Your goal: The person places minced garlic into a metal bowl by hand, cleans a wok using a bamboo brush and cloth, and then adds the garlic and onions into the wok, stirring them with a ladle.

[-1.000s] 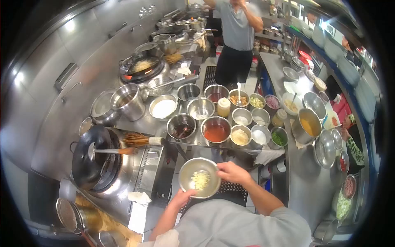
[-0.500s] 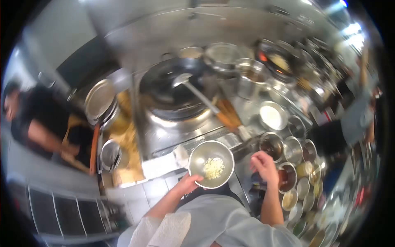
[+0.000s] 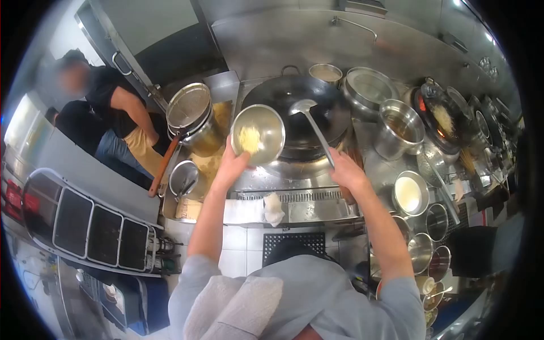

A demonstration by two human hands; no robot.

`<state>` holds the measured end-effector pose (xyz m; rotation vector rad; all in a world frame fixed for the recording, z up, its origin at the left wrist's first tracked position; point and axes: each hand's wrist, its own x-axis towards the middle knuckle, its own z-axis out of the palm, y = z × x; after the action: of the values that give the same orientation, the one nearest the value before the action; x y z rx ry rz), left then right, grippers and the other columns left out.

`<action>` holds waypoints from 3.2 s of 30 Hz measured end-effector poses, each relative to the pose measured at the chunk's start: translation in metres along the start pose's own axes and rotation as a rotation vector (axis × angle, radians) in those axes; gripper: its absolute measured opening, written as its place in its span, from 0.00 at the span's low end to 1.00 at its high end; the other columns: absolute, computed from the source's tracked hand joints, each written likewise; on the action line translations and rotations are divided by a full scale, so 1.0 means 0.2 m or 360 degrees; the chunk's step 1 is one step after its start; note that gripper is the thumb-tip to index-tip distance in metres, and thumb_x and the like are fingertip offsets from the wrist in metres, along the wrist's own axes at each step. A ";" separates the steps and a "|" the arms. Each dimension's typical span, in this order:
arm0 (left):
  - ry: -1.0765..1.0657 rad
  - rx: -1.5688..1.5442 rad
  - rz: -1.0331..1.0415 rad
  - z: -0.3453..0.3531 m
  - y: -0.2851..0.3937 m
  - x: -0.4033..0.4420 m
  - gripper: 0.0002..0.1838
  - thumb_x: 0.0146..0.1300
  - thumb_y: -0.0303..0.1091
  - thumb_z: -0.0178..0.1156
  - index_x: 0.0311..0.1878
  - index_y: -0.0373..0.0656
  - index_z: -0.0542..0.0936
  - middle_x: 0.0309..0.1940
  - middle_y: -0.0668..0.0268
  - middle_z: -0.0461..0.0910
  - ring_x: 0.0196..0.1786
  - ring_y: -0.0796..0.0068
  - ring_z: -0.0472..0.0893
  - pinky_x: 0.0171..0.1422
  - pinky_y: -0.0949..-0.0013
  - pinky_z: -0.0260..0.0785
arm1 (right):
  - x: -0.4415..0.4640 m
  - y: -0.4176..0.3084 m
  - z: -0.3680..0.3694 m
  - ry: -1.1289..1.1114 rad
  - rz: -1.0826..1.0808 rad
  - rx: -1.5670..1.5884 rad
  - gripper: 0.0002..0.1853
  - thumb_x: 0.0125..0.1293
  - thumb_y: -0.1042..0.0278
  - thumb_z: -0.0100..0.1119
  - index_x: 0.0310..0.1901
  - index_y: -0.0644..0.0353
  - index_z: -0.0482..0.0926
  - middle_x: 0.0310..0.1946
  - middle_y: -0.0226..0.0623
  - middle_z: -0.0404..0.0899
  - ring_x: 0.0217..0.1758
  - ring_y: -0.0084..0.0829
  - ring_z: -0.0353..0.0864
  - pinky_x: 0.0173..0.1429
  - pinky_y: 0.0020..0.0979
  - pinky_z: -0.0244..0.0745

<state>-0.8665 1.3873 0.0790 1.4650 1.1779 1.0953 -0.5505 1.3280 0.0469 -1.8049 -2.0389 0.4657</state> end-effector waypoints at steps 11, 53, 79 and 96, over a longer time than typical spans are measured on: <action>-0.0076 0.2008 0.0845 0.53 -0.38 1.12 0.34 0.56 0.23 0.54 0.67 0.40 0.56 0.58 0.42 0.66 0.44 0.44 0.81 0.46 0.52 0.77 | -0.36 -0.17 0.17 0.0134 0.0783 0.1033 0.34 0.64 0.69 0.51 0.71 0.63 0.52 0.37 0.56 0.80 0.23 0.39 0.80 0.30 0.38 0.75; 0.0493 -0.1106 -0.0125 -0.48 -0.38 0.24 0.20 0.59 0.22 0.52 0.57 0.36 0.68 0.49 0.59 0.75 0.43 0.66 0.80 0.43 0.64 0.78 | 0.11 -0.12 -0.01 -0.0427 0.0430 0.1460 0.37 0.61 0.78 0.52 0.72 0.61 0.51 0.22 0.27 0.67 0.18 0.18 0.66 0.20 0.23 0.64; -0.0815 -0.1395 -0.0248 0.11 -0.20 0.09 0.09 0.56 0.27 0.54 0.38 0.34 0.76 0.35 0.63 0.77 0.33 0.74 0.75 0.34 0.74 0.66 | -0.31 -0.19 -0.02 0.0547 0.0565 0.0383 0.19 0.60 0.56 0.59 0.47 0.61 0.81 0.39 0.50 0.82 0.44 0.50 0.81 0.50 0.43 0.75; -0.0193 -0.0868 -0.0219 0.55 0.13 -0.71 0.18 0.53 0.22 0.60 0.49 0.26 0.79 0.44 0.50 0.81 0.46 0.60 0.79 0.54 0.60 0.74 | -3.81 0.89 -0.18 0.0843 0.2825 -0.0394 0.17 0.51 0.70 0.63 0.45 0.58 0.82 0.44 0.49 0.81 0.50 0.45 0.81 0.54 0.41 0.76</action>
<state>-0.7744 1.2314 0.0726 0.9959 0.7962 1.1050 -0.2985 0.5936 -0.0532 -2.9655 0.2533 0.0563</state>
